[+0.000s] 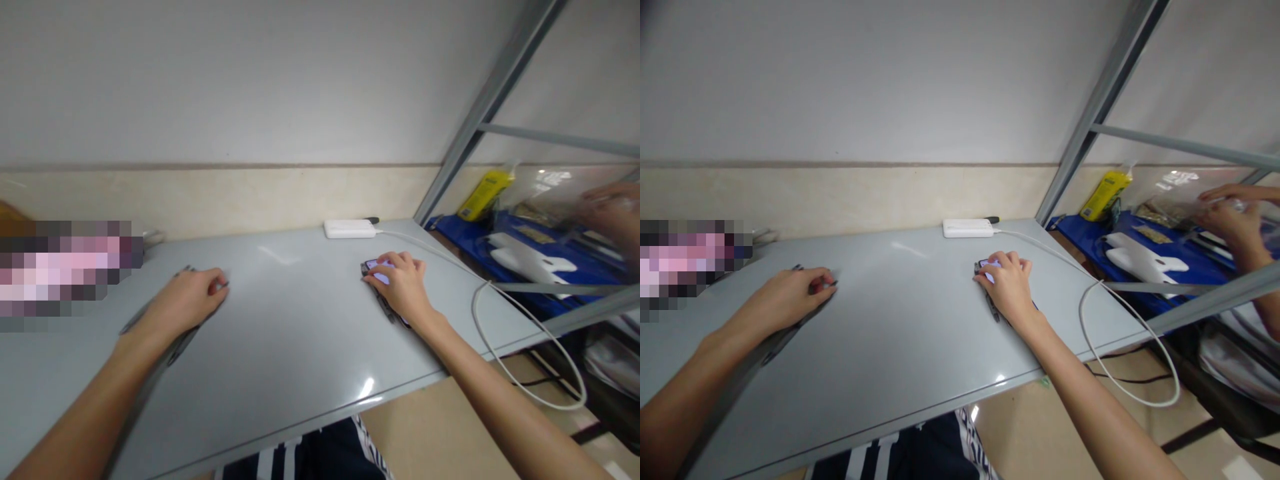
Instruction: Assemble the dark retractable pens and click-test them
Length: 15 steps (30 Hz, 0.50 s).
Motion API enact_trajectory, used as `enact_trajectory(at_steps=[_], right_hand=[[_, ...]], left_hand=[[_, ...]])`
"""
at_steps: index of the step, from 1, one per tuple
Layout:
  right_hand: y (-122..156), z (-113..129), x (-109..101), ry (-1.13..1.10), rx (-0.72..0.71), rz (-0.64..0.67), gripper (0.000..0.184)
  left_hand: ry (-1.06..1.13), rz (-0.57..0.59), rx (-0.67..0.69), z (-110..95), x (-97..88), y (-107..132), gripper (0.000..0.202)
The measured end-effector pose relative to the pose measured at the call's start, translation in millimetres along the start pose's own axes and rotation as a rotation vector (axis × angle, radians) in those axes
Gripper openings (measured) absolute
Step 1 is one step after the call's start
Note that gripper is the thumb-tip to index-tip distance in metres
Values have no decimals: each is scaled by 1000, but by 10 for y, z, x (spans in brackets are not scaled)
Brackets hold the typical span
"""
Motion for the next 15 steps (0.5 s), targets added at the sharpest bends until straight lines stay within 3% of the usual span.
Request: enact_trajectory(at_steps=[15], right_hand=[[96,204,-157,32,-52,194,19]], left_hand=[[-69,-24,132,-94,37,13,29]])
Point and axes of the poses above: each hand's wrist, its own y-axis away from the middle knuckle, its own x-axis out of the palm, z = x × y, the point moved 2 cm from there along -y, towards the middle knuckle, and after that the axes turned 6 degrees about x, right-handed, at the moved point
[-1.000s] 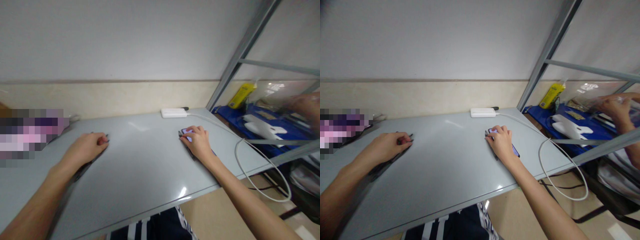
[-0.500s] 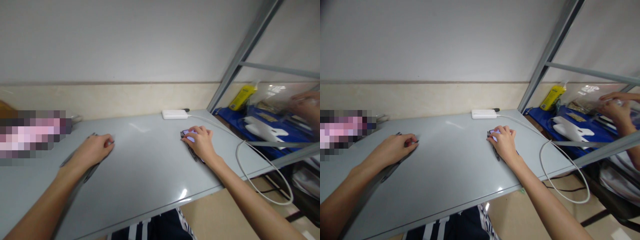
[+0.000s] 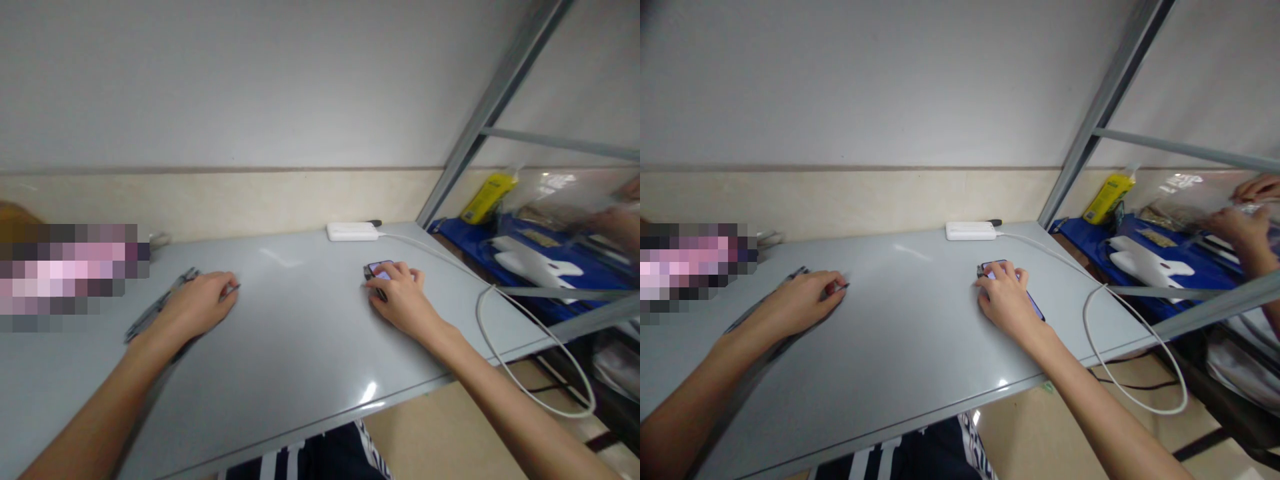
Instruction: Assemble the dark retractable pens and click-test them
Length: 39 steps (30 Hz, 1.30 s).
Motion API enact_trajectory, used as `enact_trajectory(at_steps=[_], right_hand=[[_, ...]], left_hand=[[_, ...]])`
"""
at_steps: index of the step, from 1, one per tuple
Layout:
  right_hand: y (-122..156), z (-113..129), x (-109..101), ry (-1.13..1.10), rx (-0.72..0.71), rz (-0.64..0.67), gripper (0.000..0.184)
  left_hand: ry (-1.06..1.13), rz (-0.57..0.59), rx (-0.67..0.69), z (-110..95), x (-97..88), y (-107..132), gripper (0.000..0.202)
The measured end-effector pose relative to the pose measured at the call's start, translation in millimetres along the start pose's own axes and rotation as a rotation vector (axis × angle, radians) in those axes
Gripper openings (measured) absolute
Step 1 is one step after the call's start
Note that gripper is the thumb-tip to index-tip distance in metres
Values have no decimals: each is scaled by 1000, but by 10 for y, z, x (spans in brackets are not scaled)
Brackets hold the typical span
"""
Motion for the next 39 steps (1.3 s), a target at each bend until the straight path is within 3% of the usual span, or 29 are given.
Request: enact_trajectory(at_steps=[10,13,16,18,22,25,30,34,39], right_hand=[[24,-35,-5,21,4,-3,22],[22,33,-23,-8,0,-12,18],[38,199,-70,-124,-16,4,17],[63,361,-96,-265,-72,35,21],[119,716,-82,-506,-354,116,38],[105,873,-13,-578,-426,129,29],[-25,889,75,-828,-250,115,19],[-130,723,126,-1094,129,162,19],[-158,539,147,-1657,469,316,22]], left_hand=[[103,-22,56,-39,27,-10,29],[182,-61,84,-155,31,-20,25],[407,-83,131,-367,67,-25,23],[578,-114,196,-545,97,-21,21],[785,-138,273,-842,149,4,17],[914,-115,256,-927,169,22,14],[907,-141,261,-851,136,17,18],[708,-215,214,-690,50,-15,16],[851,-363,18,-536,2,-40,26]])
Point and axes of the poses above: each hand's wrist, its own y-axis away from the middle knuckle, its own x-axis out of the palm, z = x × y, the point moved 2 cm from there along -y, towards the middle knuckle, and after that the axes turned 6 degrees about x, right-handed, at the moved point
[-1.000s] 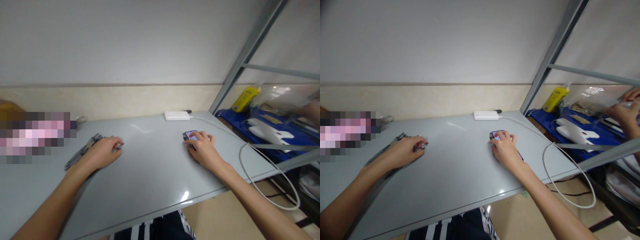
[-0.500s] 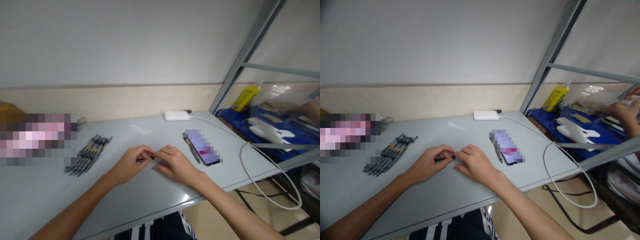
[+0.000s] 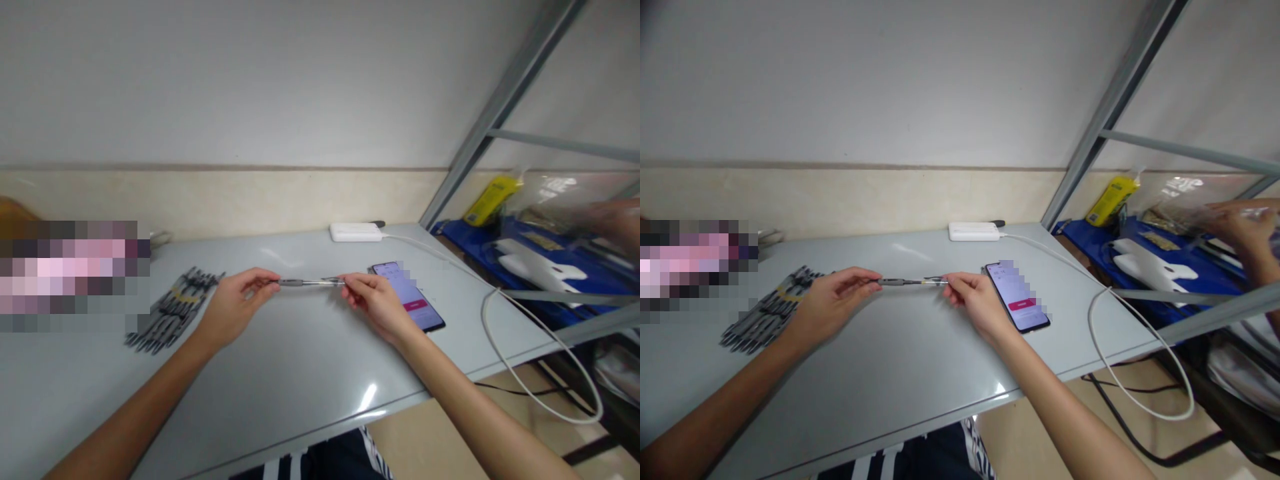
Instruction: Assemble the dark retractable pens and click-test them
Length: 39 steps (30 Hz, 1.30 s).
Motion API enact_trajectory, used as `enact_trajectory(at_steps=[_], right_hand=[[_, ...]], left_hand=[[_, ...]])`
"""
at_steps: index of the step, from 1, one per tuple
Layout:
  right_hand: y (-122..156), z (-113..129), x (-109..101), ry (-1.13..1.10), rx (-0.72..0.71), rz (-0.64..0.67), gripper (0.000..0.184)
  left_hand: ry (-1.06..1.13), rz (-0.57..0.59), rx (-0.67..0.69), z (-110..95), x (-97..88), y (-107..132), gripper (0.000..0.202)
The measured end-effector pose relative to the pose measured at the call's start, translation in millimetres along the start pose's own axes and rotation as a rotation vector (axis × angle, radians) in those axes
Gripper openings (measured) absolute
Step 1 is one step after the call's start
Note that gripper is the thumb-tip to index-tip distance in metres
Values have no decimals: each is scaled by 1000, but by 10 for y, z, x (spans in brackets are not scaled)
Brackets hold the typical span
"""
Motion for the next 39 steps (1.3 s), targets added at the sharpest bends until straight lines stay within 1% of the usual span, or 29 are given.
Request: enact_trajectory(at_steps=[3,6,8,9,11,13,15,17,18,20,22,24,27,30,32,33,35,36,38,39], right_hand=[[23,39,-36,-224,111,11,22],[38,72,-47,-350,176,17,22],[47,82,-51,-369,192,29,24],[53,83,-50,-344,193,49,24],[76,81,-36,-224,202,123,22],[109,73,-7,-50,239,234,20],[140,63,21,84,293,336,20],[156,55,41,140,346,430,23],[158,51,45,139,373,473,25],[150,43,45,114,413,537,28],[139,43,37,102,415,556,29],[139,66,31,142,364,535,29],[173,147,39,325,207,452,28],[214,246,66,558,-43,336,25],[221,273,79,642,-191,263,24],[213,266,80,655,-229,238,24],[177,214,66,623,-219,212,26],[152,176,52,585,-184,202,27],[101,97,20,479,-90,175,30],[80,60,10,416,-36,178,31]], left_hand=[[103,-18,-34,11,36,7,28],[138,6,-58,13,88,22,28],[120,5,-58,12,97,28,30],[94,2,-49,11,93,30,30],[-14,4,-3,5,75,33,29],[-176,29,111,-9,60,34,27],[-345,80,307,-34,61,39,24],[-499,138,521,-64,77,53,23],[-574,166,604,-78,87,62,23],[-692,207,700,-106,107,82,25],[-739,242,728,-132,128,105,27],[-725,263,729,-150,153,134,28],[-634,277,680,-150,194,168,29],[-481,314,515,-128,219,160,33],[-376,354,362,-110,213,133,35],[-327,366,292,-101,201,117,35],[-247,328,202,-83,154,82,31],[-222,284,195,-72,124,67,27],[-218,200,261,-52,73,50,24],[-239,180,316,-42,59,48,23]])
Point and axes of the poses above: each hand's wrist, its own y-axis away from the middle knuckle, its own x-axis out of the palm, z = x × y, the point moved 2 cm from there along -y, towards the middle knuckle, and after that the axes turned 6 degrees about x, right-handed, at the moved point
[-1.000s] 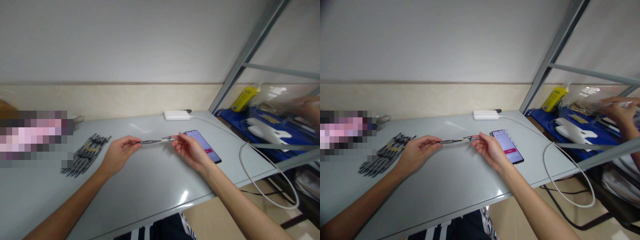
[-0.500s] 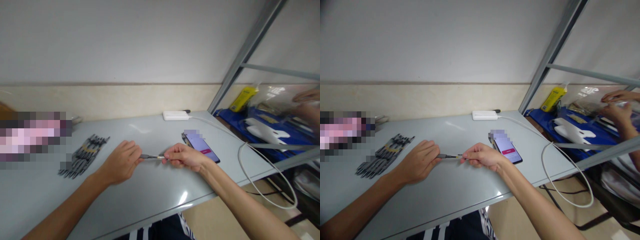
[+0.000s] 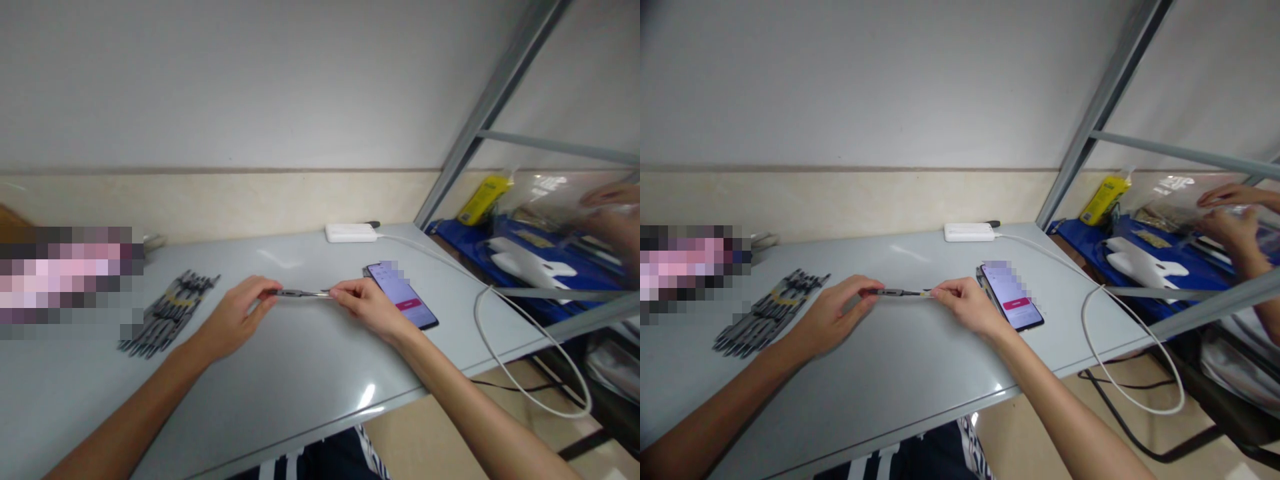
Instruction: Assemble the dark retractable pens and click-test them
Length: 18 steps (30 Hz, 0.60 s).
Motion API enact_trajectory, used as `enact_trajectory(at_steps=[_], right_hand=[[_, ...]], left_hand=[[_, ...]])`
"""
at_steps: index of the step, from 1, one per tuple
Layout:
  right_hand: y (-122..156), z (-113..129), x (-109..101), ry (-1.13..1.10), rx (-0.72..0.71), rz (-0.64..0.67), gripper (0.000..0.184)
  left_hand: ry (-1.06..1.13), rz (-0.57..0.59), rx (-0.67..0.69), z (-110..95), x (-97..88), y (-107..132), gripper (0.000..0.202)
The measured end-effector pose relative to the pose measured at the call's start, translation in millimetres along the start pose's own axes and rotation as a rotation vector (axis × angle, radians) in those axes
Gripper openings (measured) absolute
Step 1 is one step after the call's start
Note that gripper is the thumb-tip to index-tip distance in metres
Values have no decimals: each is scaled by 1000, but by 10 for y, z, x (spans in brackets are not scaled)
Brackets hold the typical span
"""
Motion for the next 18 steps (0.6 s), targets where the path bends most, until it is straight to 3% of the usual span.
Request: enact_trajectory(at_steps=[4,7,14,18], right_hand=[[-43,-52,51,-195,97,96,34],[-61,10,81,-157,52,81,35],[-160,95,74,107,-207,-29,30],[-228,-23,64,15,-150,-64,32]], left_hand=[[-149,-64,106,29,6,14,30],[-188,-108,16,48,16,8,33],[-2,-79,-314,164,57,7,42],[58,-94,-282,167,83,12,37]])
Point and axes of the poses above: each hand's wrist, its own y-axis away from the middle knuckle, its own x-axis out of the palm, z = x × y, the point moved 2 cm from there along -y, towards the middle knuckle, and after that the axes turned 6 degrees about x, right-handed, at the moved point
